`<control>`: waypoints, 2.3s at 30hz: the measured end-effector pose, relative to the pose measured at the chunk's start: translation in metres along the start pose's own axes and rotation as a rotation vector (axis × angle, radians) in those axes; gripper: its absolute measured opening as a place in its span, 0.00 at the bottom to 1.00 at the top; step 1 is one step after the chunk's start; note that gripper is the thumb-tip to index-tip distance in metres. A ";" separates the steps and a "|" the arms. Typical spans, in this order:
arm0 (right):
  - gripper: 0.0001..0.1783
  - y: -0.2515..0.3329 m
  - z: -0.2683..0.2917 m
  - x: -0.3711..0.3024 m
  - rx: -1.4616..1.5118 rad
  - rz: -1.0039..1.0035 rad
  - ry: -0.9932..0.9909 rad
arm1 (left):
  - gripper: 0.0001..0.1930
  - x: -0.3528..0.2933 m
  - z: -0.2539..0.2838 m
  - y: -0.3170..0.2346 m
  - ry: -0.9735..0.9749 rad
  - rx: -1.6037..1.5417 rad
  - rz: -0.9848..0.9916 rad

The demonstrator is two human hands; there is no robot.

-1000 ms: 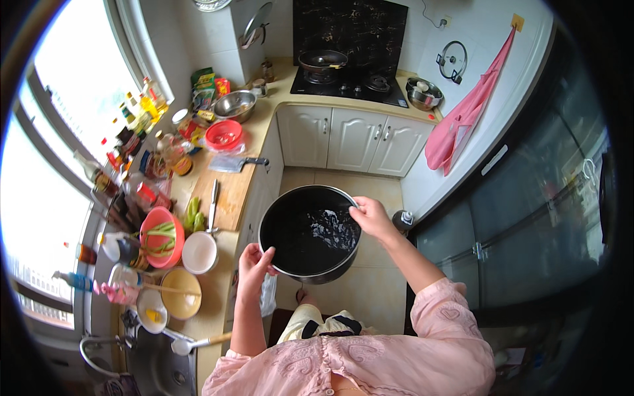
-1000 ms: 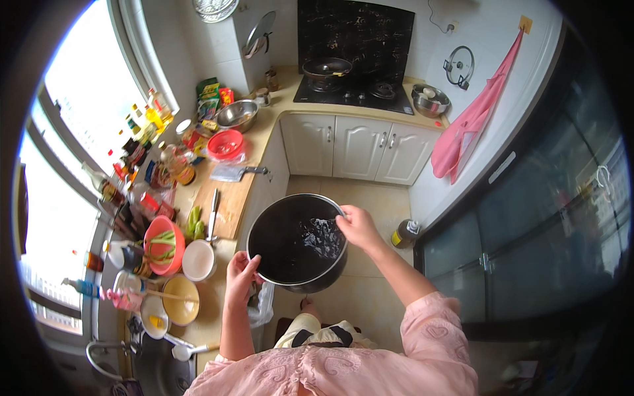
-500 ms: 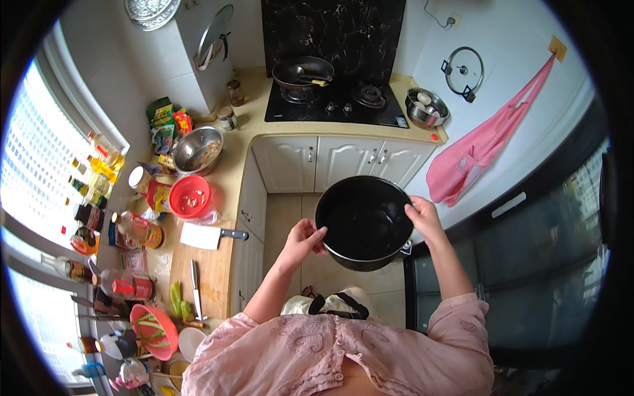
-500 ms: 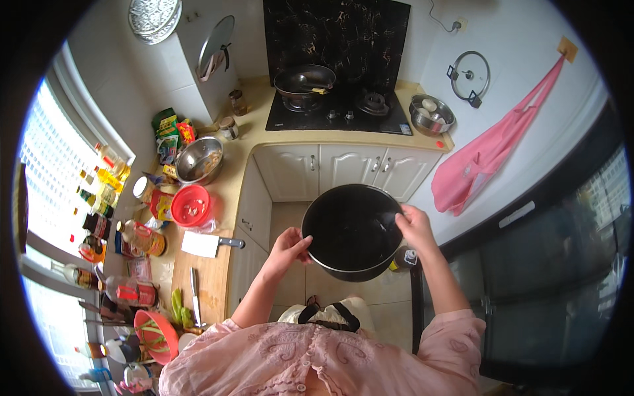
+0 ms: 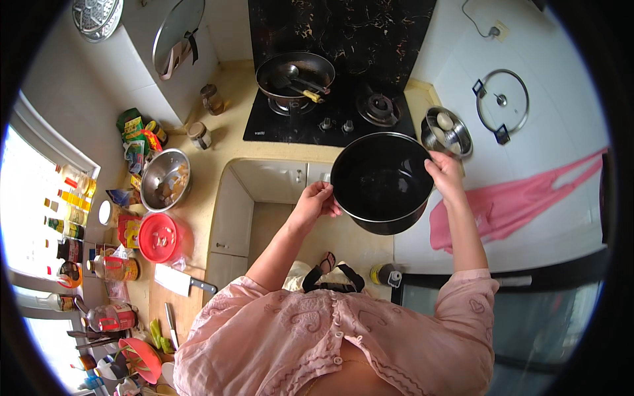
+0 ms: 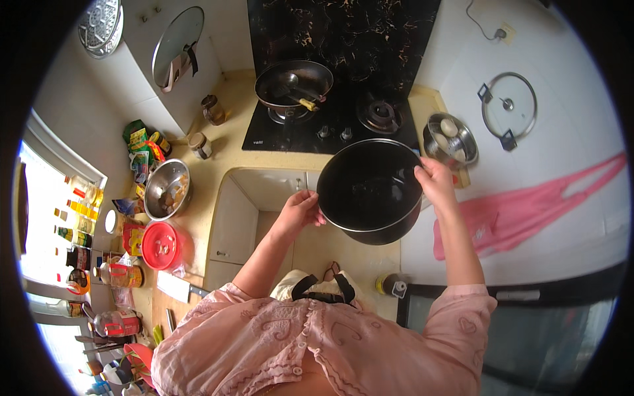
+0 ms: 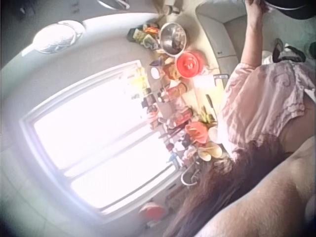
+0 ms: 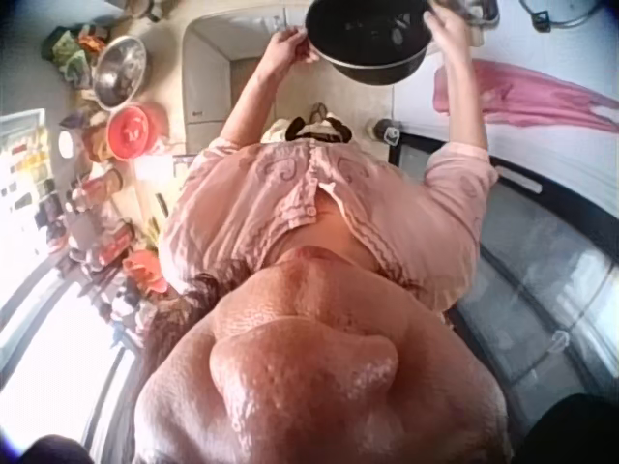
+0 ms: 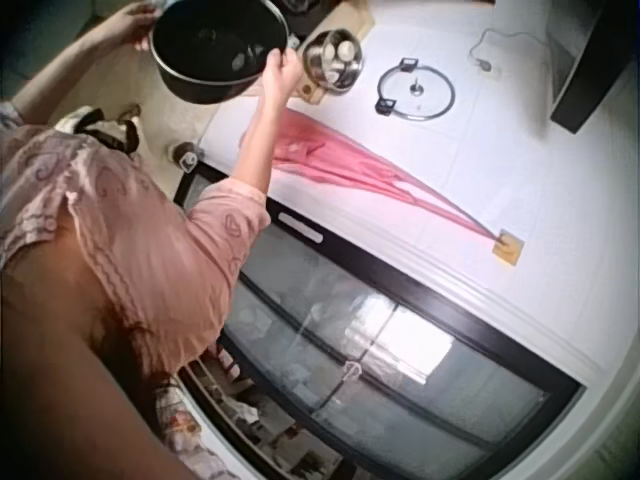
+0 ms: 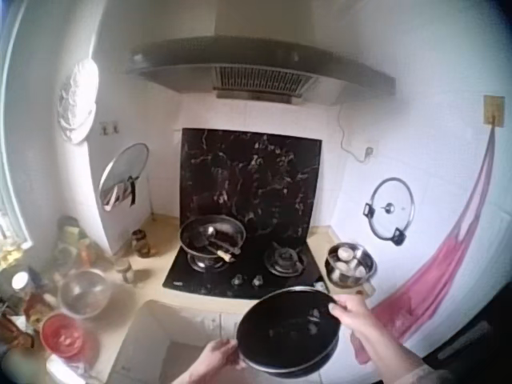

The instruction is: The person washes a black pot and a white ladle in the sink using a sponge and running water. They then place the pot on the stove and wash a small bowl and a plate with food residue, rinsing them thoroughly before setting them aside.

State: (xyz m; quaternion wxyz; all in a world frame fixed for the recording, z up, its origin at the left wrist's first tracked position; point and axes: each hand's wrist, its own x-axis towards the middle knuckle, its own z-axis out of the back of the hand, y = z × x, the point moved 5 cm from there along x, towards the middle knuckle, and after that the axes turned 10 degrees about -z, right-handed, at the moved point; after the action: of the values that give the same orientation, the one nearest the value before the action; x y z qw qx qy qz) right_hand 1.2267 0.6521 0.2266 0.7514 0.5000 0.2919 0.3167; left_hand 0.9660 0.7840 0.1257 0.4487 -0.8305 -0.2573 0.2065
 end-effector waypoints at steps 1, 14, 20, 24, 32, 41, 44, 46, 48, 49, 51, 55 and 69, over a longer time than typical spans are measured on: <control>0.17 0.003 0.006 0.022 0.018 0.034 -0.016 | 0.10 0.016 -0.003 -0.003 -0.012 0.000 -0.003; 0.20 0.098 0.013 0.275 -0.192 0.131 -0.149 | 0.02 0.247 0.015 -0.037 -0.151 -0.292 -0.140; 0.22 0.141 -0.021 0.342 -0.342 0.121 -0.140 | 0.06 0.323 0.040 -0.052 -0.182 -0.290 -0.091; 0.19 0.144 -0.040 0.394 -0.404 0.183 -0.106 | 0.06 0.347 0.044 -0.064 -0.231 -0.295 -0.040; 0.19 0.174 -0.090 0.439 -0.721 0.337 -0.135 | 0.10 0.390 0.059 -0.046 -0.265 -0.435 0.084; 0.15 0.186 -0.137 0.456 -0.967 0.320 -0.111 | 0.12 0.410 0.071 -0.028 -0.372 -0.498 0.160; 0.15 0.192 -0.148 0.456 -1.025 0.339 -0.114 | 0.12 0.412 0.068 -0.031 -0.384 -0.533 0.171; 0.14 0.195 -0.157 0.451 -1.036 0.363 -0.120 | 0.12 0.410 0.065 -0.037 -0.397 -0.528 0.181; 0.14 0.197 -0.165 0.451 -1.062 0.388 -0.119 | 0.12 0.408 0.063 -0.043 -0.412 -0.501 0.194; 0.14 0.197 -0.169 0.450 -1.074 0.401 -0.117 | 0.11 0.409 0.064 -0.043 -0.402 -0.494 0.201; 0.13 0.201 -0.179 0.447 -1.074 0.431 -0.117 | 0.11 0.412 0.066 -0.041 -0.382 -0.479 0.217; 0.12 0.203 -0.199 0.437 -1.088 0.570 -0.147 | 0.11 0.414 0.067 -0.032 -0.333 -0.535 0.247; 0.02 0.214 -0.287 0.356 -1.203 0.972 -0.019 | 0.10 0.425 0.063 -0.023 -0.153 -0.632 0.292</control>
State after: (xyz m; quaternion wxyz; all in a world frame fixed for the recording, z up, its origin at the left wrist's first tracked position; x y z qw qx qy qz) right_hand 1.1947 1.1524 0.2886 0.6728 0.0805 -0.1890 0.7107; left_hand 1.2568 1.0956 0.0653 0.1148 -0.9385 -0.2200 0.2401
